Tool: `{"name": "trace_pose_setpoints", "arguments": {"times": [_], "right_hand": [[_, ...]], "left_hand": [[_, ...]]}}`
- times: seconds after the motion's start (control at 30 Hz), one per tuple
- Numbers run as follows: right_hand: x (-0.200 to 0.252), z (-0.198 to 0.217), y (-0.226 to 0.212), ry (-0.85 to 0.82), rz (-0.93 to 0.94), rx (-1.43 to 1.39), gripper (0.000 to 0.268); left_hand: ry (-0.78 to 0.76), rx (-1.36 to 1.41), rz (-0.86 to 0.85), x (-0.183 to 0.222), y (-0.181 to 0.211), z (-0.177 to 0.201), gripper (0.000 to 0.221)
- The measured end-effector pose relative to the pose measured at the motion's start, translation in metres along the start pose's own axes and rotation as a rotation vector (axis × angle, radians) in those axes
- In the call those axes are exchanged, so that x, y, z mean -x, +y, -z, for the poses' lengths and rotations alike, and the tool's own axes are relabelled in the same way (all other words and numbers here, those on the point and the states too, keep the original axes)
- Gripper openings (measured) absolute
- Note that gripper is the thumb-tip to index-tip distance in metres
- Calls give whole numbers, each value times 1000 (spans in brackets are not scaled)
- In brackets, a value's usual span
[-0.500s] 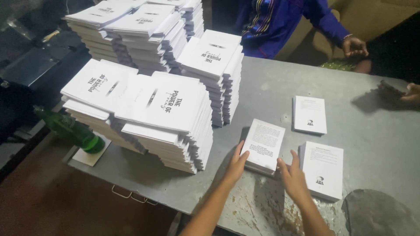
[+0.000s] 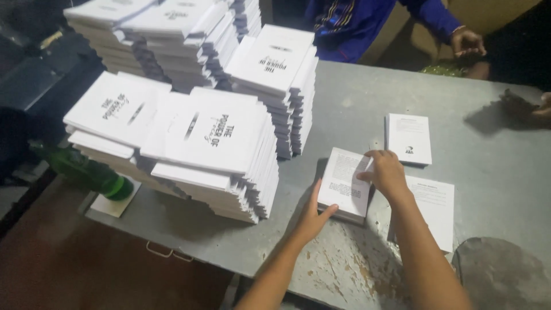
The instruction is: The person repeatedly picks up small stacks of printed booklets from a table, flips them over, and places them onto a larger stack. The person handles the booklets by hand, moving them between different piles on the table.
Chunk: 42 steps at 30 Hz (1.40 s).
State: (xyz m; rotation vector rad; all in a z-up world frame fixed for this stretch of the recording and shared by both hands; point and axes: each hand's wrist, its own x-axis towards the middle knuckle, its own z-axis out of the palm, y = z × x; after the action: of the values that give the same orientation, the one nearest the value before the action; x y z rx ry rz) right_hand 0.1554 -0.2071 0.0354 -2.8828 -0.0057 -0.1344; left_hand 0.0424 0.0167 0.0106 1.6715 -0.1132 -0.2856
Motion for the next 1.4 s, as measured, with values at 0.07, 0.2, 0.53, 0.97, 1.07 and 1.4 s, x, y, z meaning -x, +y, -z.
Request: {"name": "trace_pose_setpoints", "arguments": {"times": [0.07, 0.2, 0.53, 0.97, 1.07, 1.4], "right_hand": [[5, -1, -3, -3, -12, -24, 62], [23, -1, -19, 216, 19, -59, 53], [62, -64, -8, 760, 258, -52, 9], [72, -44, -17, 915, 477, -135, 10], [74, -37, -21, 918, 500, -167, 9], [73, -30, -24, 925, 547, -197, 6]], "left_hand": [[-17, -5, 11, 3, 2, 1, 85], [14, -48, 7, 4, 10, 1, 85], [26, -74, -7, 5, 7, 0, 87], [18, -104, 22, 4, -8, -2, 91], [26, -111, -36, -1, -18, -3, 90], [32, -101, -55, 2, -15, -3, 86]]}}
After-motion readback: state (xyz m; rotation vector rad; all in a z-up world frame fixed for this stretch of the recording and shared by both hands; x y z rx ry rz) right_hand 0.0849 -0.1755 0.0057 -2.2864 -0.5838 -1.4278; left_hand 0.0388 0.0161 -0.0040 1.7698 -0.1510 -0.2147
